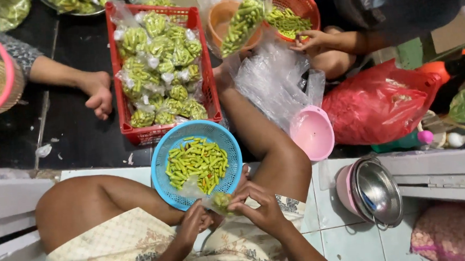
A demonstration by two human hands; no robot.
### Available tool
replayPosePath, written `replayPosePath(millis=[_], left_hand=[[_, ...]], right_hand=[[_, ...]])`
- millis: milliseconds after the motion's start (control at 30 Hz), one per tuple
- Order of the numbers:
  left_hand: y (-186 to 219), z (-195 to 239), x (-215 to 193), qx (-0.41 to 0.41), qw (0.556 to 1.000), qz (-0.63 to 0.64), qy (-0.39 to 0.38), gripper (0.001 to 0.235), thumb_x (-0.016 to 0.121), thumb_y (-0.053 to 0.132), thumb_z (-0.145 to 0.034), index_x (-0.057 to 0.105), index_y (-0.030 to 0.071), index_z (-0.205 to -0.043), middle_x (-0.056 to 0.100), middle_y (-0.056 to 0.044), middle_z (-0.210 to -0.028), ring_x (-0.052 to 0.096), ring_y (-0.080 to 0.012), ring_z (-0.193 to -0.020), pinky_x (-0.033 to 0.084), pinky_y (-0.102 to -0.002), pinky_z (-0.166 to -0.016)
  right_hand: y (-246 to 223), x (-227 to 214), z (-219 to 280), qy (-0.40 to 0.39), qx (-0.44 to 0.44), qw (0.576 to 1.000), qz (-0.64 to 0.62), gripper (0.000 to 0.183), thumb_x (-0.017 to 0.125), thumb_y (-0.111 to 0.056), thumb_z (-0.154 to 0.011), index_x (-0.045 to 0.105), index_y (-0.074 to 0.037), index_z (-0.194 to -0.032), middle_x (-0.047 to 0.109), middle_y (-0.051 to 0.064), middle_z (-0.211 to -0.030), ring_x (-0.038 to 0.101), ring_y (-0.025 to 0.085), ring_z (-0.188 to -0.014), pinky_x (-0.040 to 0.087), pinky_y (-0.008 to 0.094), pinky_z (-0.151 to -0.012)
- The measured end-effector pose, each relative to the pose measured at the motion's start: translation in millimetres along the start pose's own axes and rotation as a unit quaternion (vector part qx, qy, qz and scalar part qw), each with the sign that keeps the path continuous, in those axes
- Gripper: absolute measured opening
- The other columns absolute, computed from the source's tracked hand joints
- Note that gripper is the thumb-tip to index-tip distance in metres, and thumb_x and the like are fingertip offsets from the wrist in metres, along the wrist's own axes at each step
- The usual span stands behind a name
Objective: The person sorts green peppers from a blue basket and a red crate, placing them into small clear plastic bags by hand.
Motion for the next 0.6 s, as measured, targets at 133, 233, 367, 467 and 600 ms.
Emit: replayPosePath(millis=[133,233,367,467,600], left_hand=[[-32,-11,-4,0.003,1.0,-0.022,-0.02,0.048,0.037,0.034,-0.107,0.051,0.003,-0.14,0.048,0.0,-0.067,0.036,-0.0073,-0.054,0.026,-0.023,-0.048],[-54,-9,-1,0.077,0.994,-0.032,-0.068,0.048,0.041,0.028,-0.105,0.041,0.002,-0.146,0.06,-0.004,-0.089,0.045,-0.0064,-0.064,0.033,-0.02,-0.053],[-40,11,21,0.092,0.989,0.063,-0.098,0.021,0.041,0.017,-0.106,0.046,0.01,-0.125,0.05,-0.004,-0.064,0.035,-0.0085,-0.038,0.038,-0.023,-0.043],[-43,25,30,0.054,0.995,-0.007,-0.081,0.022,0.036,0.011,-0.105,0.05,0.007,-0.121,0.038,0.002,-0.052,0.033,-0.0094,-0.038,0.033,-0.024,-0.044],[-73,16,20,0.003,0.987,-0.106,-0.117,0.022,0.033,0.014,-0.106,0.054,0.009,-0.11,0.041,0.001,-0.052,0.033,-0.0086,-0.039,0.032,-0.026,-0.045]], right_hand=[[-7,2,2,-0.031,0.021,0.999,0.01,0.005,0.08,-0.003,-0.082,0.075,-0.003,-0.084,0.071,0.004,-0.085,0.063,0.013,-0.074,0.05,0.026,-0.071],[-6,0,7,-0.053,0.01,0.998,0.021,0.006,0.077,-0.001,-0.082,0.073,-0.002,-0.086,0.071,0.005,-0.088,0.065,0.015,-0.077,0.053,0.028,-0.073],[-9,-16,-3,0.013,-0.096,0.994,0.05,0.008,0.083,-0.009,-0.085,0.079,-0.002,-0.087,0.07,0.009,-0.074,0.067,0.022,-0.065,0.056,0.033,-0.068],[-30,-17,-22,-0.001,-0.128,0.986,0.104,0.007,0.083,-0.005,-0.086,0.079,-0.001,-0.091,0.071,0.011,-0.074,0.066,0.023,-0.065,0.055,0.033,-0.067],[-58,-31,-39,0.001,-0.144,0.972,0.186,0.012,0.087,-0.008,-0.082,0.079,-0.002,-0.089,0.071,0.012,-0.074,0.067,0.027,-0.063,0.055,0.036,-0.065]])
Point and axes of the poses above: each hand's wrist, its own z-axis away from the middle knuckle, its own x-axis out of the palm, y = z × x, the point moved 5 cm from there along -z, towards the middle knuckle
